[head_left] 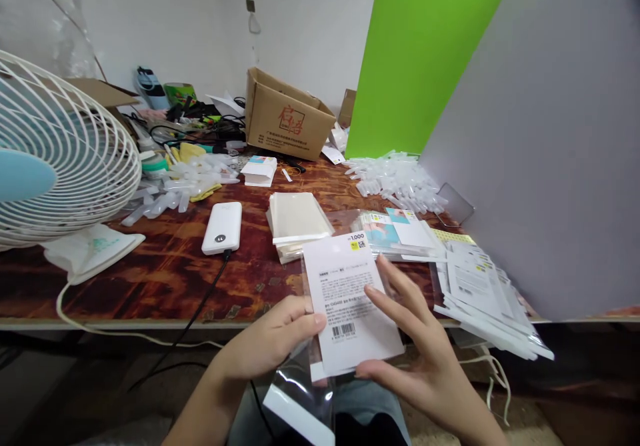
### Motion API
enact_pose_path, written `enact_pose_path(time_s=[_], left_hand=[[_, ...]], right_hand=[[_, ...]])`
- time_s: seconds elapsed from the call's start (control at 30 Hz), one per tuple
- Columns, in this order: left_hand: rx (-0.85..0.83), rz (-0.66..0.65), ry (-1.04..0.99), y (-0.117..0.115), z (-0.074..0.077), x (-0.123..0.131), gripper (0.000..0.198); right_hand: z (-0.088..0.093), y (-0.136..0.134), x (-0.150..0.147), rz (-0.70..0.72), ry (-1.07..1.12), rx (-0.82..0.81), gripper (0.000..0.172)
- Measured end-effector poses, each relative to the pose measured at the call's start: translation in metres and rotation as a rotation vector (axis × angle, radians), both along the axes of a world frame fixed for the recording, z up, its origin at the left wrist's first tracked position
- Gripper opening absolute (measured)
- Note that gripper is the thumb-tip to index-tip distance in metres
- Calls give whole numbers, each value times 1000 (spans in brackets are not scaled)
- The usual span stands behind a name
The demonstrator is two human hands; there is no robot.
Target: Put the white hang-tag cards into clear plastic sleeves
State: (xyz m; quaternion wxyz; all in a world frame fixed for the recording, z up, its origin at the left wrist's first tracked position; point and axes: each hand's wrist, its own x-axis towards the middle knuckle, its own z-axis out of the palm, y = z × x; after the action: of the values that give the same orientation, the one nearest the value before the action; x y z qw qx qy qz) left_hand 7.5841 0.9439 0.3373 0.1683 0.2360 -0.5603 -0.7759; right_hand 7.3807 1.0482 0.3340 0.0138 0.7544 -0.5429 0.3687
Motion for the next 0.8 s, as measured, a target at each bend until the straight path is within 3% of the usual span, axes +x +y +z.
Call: enact_pose_path(time_s=[0.13, 0.33, 0.53, 0.63, 0.73, 0.8], left_hand=[[-76, 1, -2, -2, 7, 0, 29], [-3, -255, -9, 3, -1, -2, 34], [-79, -210, 10, 4, -8, -9, 40], [-32, -97, 25, 3, -11, -9, 36], [-55, 187, -55, 2, -16, 1, 20], [-66, 392, -60, 1, -20, 13, 32]], right_hand=[[-1, -2, -1, 10, -112, -37, 59], [-12, -3, 8, -42, -214, -130, 21], [-11, 9, 8, -150, -158, -272, 20], [-15, 23, -35, -404, -173, -297, 20], [-30, 39, -108, -739, -176, -358, 24], [-45, 50, -158, -857, -109, -301, 31]])
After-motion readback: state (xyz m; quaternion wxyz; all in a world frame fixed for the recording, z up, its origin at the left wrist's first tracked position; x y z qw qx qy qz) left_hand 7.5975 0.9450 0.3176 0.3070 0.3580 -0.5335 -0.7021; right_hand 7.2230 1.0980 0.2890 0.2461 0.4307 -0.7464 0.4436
